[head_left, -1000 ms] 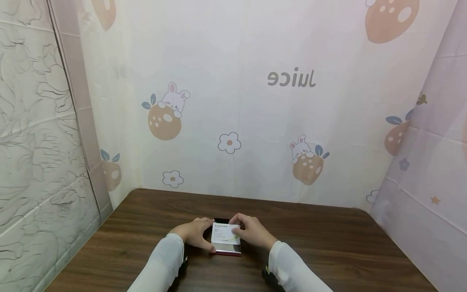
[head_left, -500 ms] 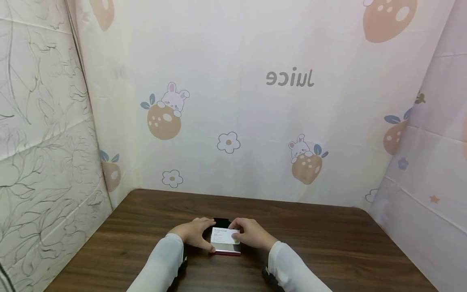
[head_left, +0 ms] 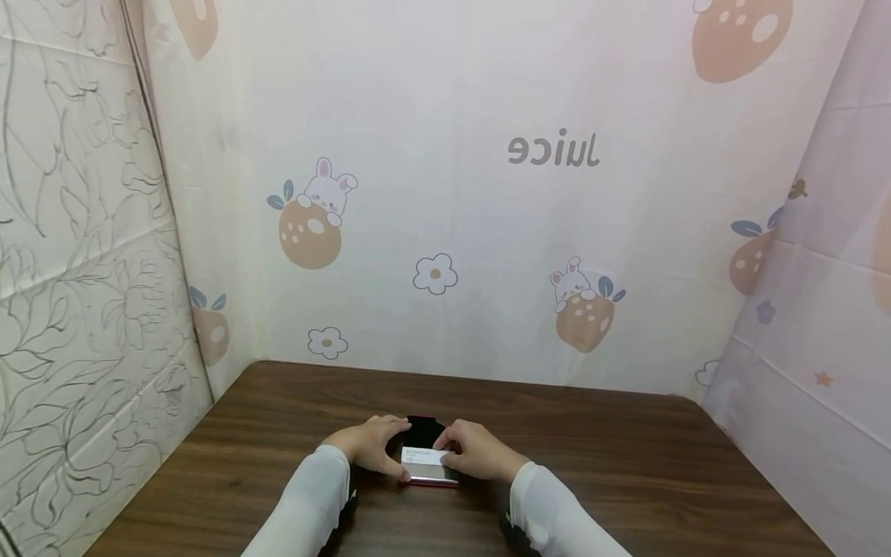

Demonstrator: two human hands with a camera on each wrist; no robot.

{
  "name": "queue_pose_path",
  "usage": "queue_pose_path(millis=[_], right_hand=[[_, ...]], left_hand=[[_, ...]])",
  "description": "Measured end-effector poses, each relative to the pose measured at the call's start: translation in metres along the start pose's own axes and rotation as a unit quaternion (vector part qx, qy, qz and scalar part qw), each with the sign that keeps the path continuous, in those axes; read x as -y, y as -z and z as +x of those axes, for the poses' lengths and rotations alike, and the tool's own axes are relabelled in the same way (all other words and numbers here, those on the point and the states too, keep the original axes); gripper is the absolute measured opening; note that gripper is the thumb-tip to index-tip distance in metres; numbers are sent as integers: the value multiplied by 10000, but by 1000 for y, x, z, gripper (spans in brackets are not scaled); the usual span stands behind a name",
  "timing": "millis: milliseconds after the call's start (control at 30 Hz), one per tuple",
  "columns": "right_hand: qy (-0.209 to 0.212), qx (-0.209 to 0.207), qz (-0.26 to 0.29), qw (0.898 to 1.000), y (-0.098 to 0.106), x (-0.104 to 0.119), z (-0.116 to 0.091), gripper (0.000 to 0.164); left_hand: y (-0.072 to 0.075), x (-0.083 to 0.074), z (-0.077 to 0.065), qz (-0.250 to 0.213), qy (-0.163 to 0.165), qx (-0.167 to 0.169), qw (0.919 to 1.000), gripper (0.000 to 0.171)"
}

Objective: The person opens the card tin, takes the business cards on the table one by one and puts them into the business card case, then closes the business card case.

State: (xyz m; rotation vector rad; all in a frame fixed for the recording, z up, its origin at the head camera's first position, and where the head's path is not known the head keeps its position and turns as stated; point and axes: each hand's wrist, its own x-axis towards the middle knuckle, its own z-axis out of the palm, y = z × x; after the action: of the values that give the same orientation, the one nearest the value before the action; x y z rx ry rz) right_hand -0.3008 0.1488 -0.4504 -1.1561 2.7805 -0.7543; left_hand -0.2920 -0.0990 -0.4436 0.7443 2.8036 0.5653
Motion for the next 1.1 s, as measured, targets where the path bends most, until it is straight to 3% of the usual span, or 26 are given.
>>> queue_pose_path(millis=[600,1100], right_hand=[[-232,53,-253,9994,10,-5,-25,27],[-300,405,-310,9982,16,-15,-39,56]], left_hand=[[-11,-8,-5,-37,98,-116,9999,89],[-10,-8,-5,-56,90,-98,9999,90]])
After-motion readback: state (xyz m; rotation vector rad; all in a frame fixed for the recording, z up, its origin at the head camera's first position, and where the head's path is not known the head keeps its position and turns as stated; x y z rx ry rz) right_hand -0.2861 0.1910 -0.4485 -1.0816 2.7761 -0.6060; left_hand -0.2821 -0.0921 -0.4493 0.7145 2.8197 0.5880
